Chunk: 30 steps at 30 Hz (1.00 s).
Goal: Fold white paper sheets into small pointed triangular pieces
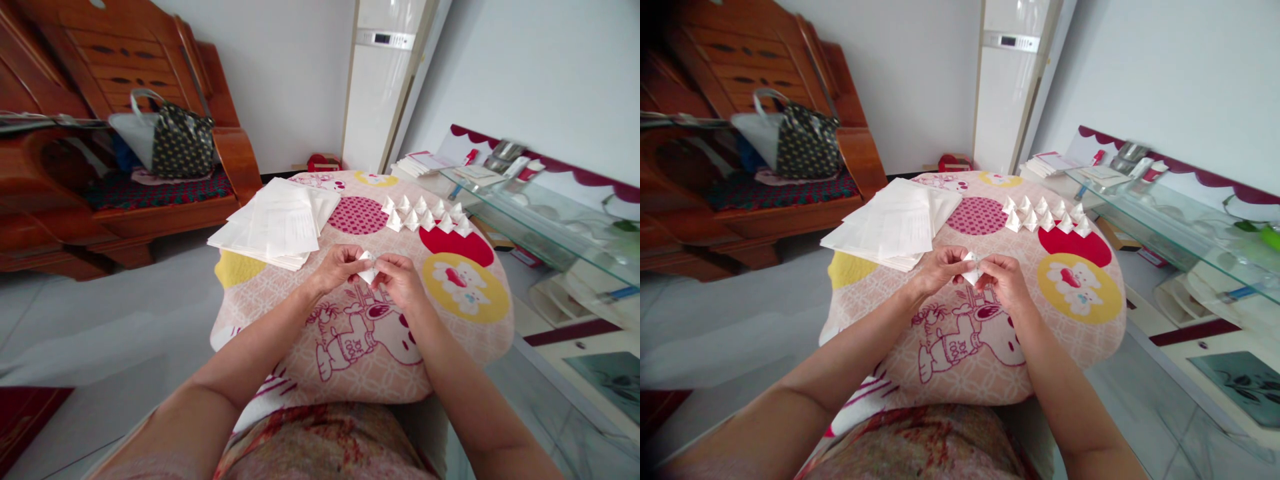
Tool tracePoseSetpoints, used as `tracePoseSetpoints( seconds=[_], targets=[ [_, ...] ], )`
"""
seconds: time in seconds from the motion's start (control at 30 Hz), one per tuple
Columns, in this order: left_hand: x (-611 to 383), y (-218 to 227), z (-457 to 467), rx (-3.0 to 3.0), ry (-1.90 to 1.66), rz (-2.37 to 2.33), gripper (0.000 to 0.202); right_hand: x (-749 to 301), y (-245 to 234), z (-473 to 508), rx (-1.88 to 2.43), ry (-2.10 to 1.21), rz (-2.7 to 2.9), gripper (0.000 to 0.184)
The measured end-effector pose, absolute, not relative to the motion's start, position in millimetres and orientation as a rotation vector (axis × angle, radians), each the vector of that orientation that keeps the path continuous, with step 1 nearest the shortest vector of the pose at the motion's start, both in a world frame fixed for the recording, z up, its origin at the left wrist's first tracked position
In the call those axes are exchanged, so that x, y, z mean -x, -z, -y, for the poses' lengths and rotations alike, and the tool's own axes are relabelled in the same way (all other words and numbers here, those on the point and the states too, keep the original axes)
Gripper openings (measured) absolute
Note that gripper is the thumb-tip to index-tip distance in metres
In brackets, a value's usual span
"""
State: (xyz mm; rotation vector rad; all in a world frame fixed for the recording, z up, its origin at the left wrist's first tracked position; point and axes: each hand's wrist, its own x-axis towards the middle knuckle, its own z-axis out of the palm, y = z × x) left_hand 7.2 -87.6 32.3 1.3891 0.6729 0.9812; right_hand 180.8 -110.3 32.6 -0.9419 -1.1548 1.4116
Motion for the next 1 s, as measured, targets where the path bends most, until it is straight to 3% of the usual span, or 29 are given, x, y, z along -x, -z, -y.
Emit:
tracePoseSetpoints(
  seconds=[0.7,1.0],
  targets=[
    [-4.1,-27.3,83.2,-1.417,-0.919,-0.777,0.055,-189.0,-30.6,106.5,0.989,-1.251,1.129,0.03],
    [-3.5,-25.1,79.3,-1.409,-0.889,-0.697,0.049,-193.0,-27.6,104.9,1.012,-1.38,1.211,0.03]
  ],
)
